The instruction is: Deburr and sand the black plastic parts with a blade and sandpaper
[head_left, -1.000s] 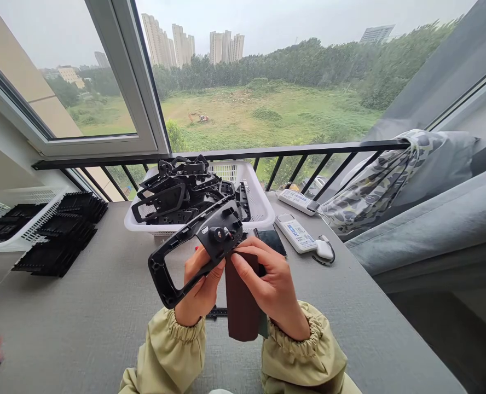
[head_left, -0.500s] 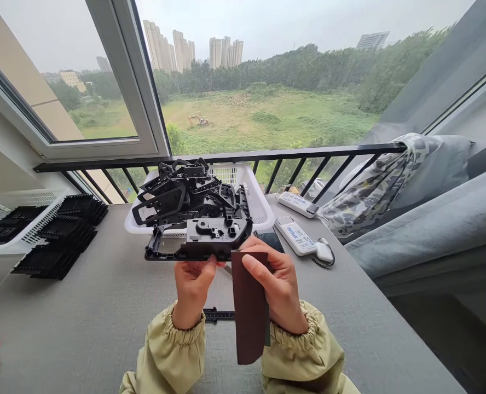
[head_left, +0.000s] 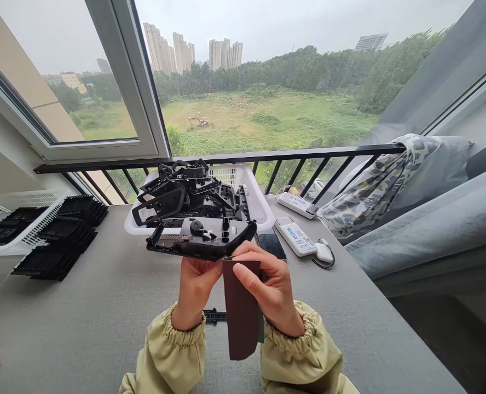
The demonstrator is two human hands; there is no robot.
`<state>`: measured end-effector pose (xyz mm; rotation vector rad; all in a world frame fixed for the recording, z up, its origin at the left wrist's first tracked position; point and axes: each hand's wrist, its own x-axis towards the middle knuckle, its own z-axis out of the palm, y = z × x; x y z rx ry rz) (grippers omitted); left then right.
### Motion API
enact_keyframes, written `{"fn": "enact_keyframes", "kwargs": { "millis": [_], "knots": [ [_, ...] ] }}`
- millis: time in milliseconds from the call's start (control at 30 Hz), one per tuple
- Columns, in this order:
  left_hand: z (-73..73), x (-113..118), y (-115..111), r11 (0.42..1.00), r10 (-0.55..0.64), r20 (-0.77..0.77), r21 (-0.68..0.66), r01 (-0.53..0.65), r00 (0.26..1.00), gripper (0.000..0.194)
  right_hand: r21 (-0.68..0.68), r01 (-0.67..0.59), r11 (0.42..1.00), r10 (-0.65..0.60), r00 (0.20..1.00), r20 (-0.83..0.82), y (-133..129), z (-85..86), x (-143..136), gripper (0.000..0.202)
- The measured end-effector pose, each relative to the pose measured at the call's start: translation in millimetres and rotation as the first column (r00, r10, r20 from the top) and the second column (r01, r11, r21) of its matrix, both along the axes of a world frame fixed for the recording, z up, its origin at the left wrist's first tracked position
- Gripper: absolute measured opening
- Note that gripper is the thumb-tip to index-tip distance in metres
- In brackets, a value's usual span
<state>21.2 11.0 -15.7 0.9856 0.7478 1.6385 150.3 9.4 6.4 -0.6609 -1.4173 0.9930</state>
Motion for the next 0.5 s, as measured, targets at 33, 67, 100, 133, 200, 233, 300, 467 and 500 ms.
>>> {"fn": "enact_keyframes", "kwargs": {
  "millis": [33,67,100,133,200,233,300,467,500],
  "knots": [
    [-0.8,0.2,0.7,1.000,0.016,0.004,-0.001,-0.016,1.000,0.022,0.006,-0.002,1.000,0.002,1.000,0.012,0.3,0.4,-0.3,0.014],
    [-1.3,0.0,1.0,1.000,0.026,0.012,-0.002,-0.026,1.000,0.022,0.008,-0.004,1.000,0.004,1.000,0.019,0.5,0.8,-0.4,0.015],
    [-1.5,-0.4,0.9,1.000,0.028,0.023,0.001,-0.028,0.999,0.023,0.008,-0.008,1.000,0.008,1.000,0.020,0.6,1.2,-0.5,0.015],
    [-1.3,-0.9,0.5,1.000,0.019,0.034,0.005,-0.019,0.999,0.024,0.006,-0.013,1.000,0.013,1.000,0.017,0.6,1.4,-0.3,0.015],
    [-0.1,-1.8,-1.1,1.000,-0.007,0.052,0.005,0.006,0.999,0.026,-0.003,-0.017,1.000,0.017,1.000,0.011,0.4,1.4,0.5,0.015],
    [0.7,-2.0,-1.9,1.000,-0.010,0.059,-0.002,0.010,0.998,0.027,-0.007,-0.016,1.000,0.016,1.000,0.006,0.2,1.3,1.2,0.015],
    [1.9,-2.0,-3.3,1.000,-0.005,0.056,-0.027,0.006,0.998,0.028,-0.014,-0.005,1.000,0.005,1.000,-0.003,-0.1,0.8,2.8,0.013],
    [-0.9,-1.7,-3.5,0.997,0.000,0.030,-0.075,0.002,1.000,0.024,-0.038,0.040,0.998,-0.039,0.999,0.028,-0.8,2.6,6.0,0.015],
    [-2.4,-2.0,-3.3,0.997,0.012,0.033,-0.075,-0.009,0.999,0.026,-0.036,0.043,0.998,-0.041,0.998,0.048,-0.9,3.7,6.2,0.015]
  ]
}}
